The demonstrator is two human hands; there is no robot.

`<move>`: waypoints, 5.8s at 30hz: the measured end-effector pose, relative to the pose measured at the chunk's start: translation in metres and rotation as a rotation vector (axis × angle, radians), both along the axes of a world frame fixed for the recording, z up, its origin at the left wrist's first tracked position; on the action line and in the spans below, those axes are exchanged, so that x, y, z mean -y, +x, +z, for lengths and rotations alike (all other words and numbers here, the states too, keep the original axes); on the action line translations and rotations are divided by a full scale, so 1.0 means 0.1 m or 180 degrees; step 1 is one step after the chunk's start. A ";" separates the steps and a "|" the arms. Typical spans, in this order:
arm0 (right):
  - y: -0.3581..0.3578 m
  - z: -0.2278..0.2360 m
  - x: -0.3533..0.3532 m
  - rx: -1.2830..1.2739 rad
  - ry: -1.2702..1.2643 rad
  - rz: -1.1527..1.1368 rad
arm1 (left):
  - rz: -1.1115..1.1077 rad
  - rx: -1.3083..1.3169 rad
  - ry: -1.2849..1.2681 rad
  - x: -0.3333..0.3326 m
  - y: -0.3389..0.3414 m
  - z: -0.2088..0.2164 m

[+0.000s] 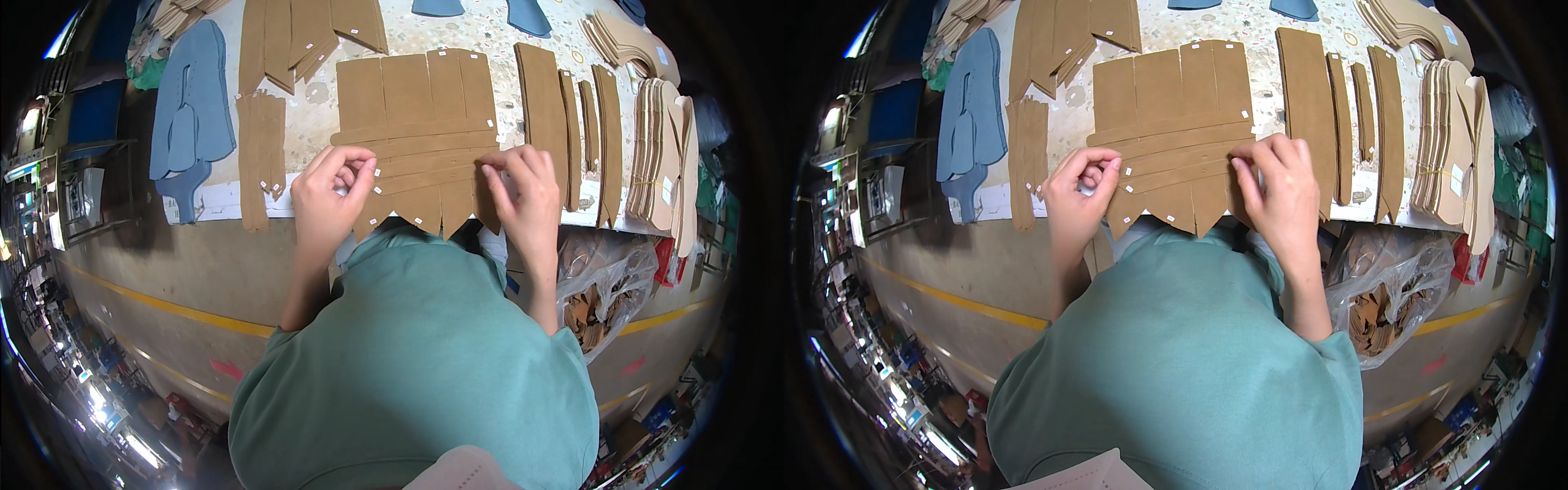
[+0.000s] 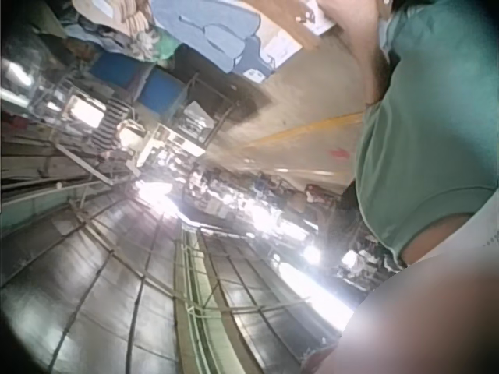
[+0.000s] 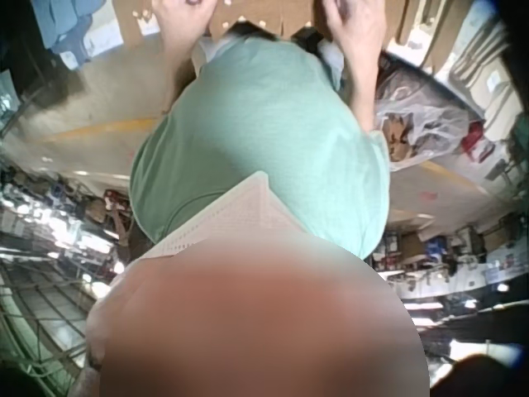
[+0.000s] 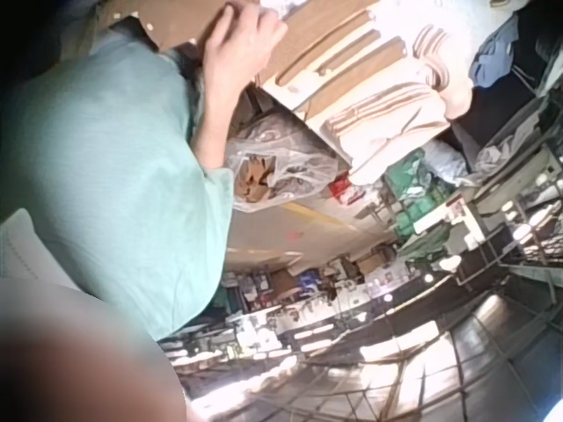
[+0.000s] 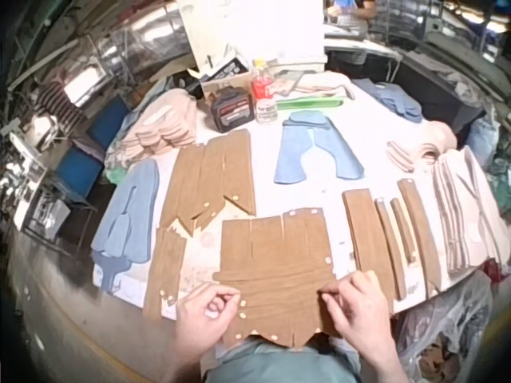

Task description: The person repeatedly picks up brown cardboard pieces from a table, aligns them, and stacks them into neat piles. The person handles the pieces by hand, occasionally adjusting their orientation before placing them down.

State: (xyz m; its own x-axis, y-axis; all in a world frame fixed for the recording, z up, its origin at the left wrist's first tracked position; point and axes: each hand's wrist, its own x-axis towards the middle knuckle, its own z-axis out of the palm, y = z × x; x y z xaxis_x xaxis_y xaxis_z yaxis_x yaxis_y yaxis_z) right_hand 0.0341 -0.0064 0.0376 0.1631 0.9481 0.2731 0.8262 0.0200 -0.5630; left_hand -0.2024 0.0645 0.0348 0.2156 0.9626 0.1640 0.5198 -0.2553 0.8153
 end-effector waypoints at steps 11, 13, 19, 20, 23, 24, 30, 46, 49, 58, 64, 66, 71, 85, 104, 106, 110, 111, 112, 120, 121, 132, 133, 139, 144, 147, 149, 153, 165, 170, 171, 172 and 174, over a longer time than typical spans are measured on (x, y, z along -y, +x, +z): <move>-0.07 -0.08 -0.01 -0.0241 -0.0237 0.0181 | -0.0365 -0.0550 -0.0449 0.09 -0.17 -0.02; -0.06 -0.09 -0.01 -0.0235 -0.0232 0.0221 | -0.0354 -0.0592 -0.0357 0.10 -0.16 -0.04; -0.06 -0.09 0.04 -0.0419 -0.0187 0.0171 | -0.0395 -0.0482 -0.0402 0.12 -0.18 -0.06; -0.06 -0.08 0.06 -0.0537 -0.0258 0.0162 | -0.0451 -0.0414 -0.0433 0.11 -0.19 -0.06; -0.02 -0.04 0.07 -0.0783 -0.0327 0.0110 | -0.0625 0.0191 -0.0824 0.08 -0.20 -0.05; -0.01 -0.03 0.07 -0.0849 -0.0328 0.0092 | -0.0549 0.0338 -0.0795 0.08 -0.18 -0.05; -0.04 -0.11 -0.13 -0.0325 -0.0243 -0.0242 | -0.0291 -0.0158 -0.0254 -0.03 -0.06 -0.01; -0.01 -0.11 -0.18 -0.0234 -0.0464 0.0159 | -0.0699 -0.0533 0.0278 -0.11 0.08 0.08; 0.00 -0.09 -0.17 -0.0296 -0.0458 0.0271 | -0.1166 -0.0097 -0.0074 -0.16 0.21 0.12; -0.09 0.11 -0.06 -0.1296 0.0386 0.0339 | -0.1759 0.0422 -0.0703 -0.12 0.52 0.15; -0.20 0.09 -0.11 -0.2635 0.0179 0.0597 | -0.1297 0.1232 -0.0278 -0.10 0.45 0.20; -0.26 0.06 -0.12 -0.2892 0.0118 0.0728 | -0.1150 0.1570 -0.0562 -0.10 0.44 0.18; -0.10 0.07 -0.07 -0.3226 -0.0170 0.0566 | -0.0879 0.1805 -0.0951 -0.06 0.46 0.06; 1.75 -0.27 -0.39 -0.2030 -0.0103 -0.0989 | -0.0609 0.0578 0.0427 -0.03 0.46 -0.27; 1.16 -0.15 -0.10 0.0515 0.0035 -0.1617 | -0.0586 0.0634 0.0320 -0.03 0.45 -0.24; 1.13 -0.16 -0.09 0.0475 0.0007 -0.1703 | -0.0594 0.0828 0.0183 -0.03 0.45 -0.24; 1.10 -0.11 -0.11 0.0482 -0.0126 -0.1668 | -0.0513 0.1136 0.0169 -0.06 0.27 -0.12; 1.07 -0.08 -0.11 0.0485 -0.0128 -0.1757 | -0.0457 0.1139 0.0270 -0.10 0.20 -0.08; 1.05 -0.03 -0.12 0.0703 0.0201 -0.1655 | -0.0296 0.1130 0.0305 -0.16 0.11 -0.04; 0.48 0.13 -0.36 0.0005 -0.0029 -0.0092 | -0.0300 -0.0182 0.0044 -0.51 -0.25 0.00; 0.39 0.10 -0.38 -0.0012 -0.0131 0.0062 | -0.0381 -0.0299 -0.0031 -0.53 -0.23 -0.03; 0.28 -0.10 -0.49 -0.0538 -0.0042 0.0152 | -0.0392 -0.0137 -0.0417 -0.50 -0.22 -0.13; 0.30 -0.10 -0.47 -0.0826 -0.0023 0.0116 | -0.0406 0.0084 -0.0606 -0.49 -0.23 -0.12; 0.40 -0.11 -0.40 -0.1023 -0.0439 0.0103 | -0.0772 -0.0111 -0.0547 -0.43 -0.24 -0.06; 0.37 -0.10 -0.38 -0.0361 -0.0268 0.0372 | -0.0824 -0.0384 -0.0272 -0.41 -0.20 -0.07; 0.36 -0.08 -0.38 -0.0244 -0.0315 0.0348 | -0.0893 -0.0281 -0.0070 -0.38 -0.17 -0.11; 0.37 -0.07 -0.38 -0.0150 -0.0370 0.0455 | -0.0959 -0.0429 -0.0063 -0.35 -0.16 -0.11; 0.43 -0.02 -0.39 -0.0406 -0.0480 0.0779 | -0.1096 -0.0670 -0.0119 -0.36 -0.14 -0.02; 1.79 0.65 -0.66 -0.1648 0.0425 0.0333 | -0.2918 0.2014 -0.1945 0.28 1.26 0.05; 2.01 0.41 -0.96 -0.0767 -0.0304 0.0037 | -0.2625 0.2525 -0.3757 0.48 1.78 -0.11; 2.02 0.32 -0.98 -0.0747 -0.0330 0.0140 | -0.2534 0.2621 -0.3837 0.49 1.82 -0.13; 2.01 0.23 -1.02 -0.0690 -0.0462 0.0115 | -0.2432 0.2717 -0.3920 0.52 1.84 -0.14; 1.99 0.07 -1.09 -0.0798 -0.0660 0.0033 | -0.2161 0.2856 -0.4138 0.56 1.86 -0.16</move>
State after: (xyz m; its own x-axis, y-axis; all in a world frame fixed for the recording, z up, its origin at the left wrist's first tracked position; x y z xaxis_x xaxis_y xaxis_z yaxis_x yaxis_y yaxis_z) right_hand 0.2335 0.1022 0.0446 0.1909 0.9812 0.0264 0.6615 -0.1087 -0.7420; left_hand -0.0163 0.0085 0.0189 0.8932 0.3333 -0.3019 -0.0924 0.7929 0.6023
